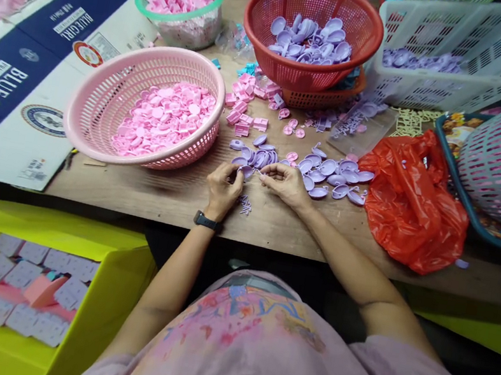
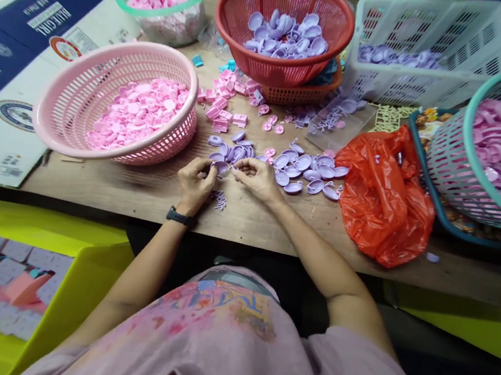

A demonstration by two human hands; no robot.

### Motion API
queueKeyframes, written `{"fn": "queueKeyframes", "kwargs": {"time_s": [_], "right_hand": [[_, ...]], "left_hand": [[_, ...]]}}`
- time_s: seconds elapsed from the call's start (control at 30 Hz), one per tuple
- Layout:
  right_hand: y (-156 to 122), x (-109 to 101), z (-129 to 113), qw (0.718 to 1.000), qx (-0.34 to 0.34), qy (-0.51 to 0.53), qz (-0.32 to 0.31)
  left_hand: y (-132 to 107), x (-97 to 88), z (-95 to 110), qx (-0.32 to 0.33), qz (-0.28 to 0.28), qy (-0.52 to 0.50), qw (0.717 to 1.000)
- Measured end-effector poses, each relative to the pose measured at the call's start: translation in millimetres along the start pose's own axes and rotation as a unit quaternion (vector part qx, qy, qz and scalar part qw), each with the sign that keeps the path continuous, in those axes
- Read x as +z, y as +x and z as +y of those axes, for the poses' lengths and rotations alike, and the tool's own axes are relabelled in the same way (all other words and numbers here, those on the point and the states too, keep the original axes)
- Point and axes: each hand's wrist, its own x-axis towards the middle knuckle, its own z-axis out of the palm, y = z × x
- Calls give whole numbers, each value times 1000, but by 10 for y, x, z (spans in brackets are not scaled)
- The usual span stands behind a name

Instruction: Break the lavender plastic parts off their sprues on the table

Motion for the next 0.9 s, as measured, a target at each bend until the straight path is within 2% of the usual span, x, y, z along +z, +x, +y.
{"fn": "queueKeyframes", "kwargs": {"time_s": [0.27, 0.47, 0.7, 0.9], "right_hand": [[-91, 116, -80, 994, -78, -55, 50], [-147, 198, -56, 995, -78, -40, 41], [-147, 202, -70, 967, -185, -160, 69], [-142, 201, -46, 955, -207, -199, 75]], "left_hand": [[-11, 13, 69, 8, -31, 1, 999], [-32, 51, 77, 45, -21, -21, 999], [-48, 65, 89, 54, -43, -9, 998], [-46, 71, 85, 65, -35, -20, 997]]}}
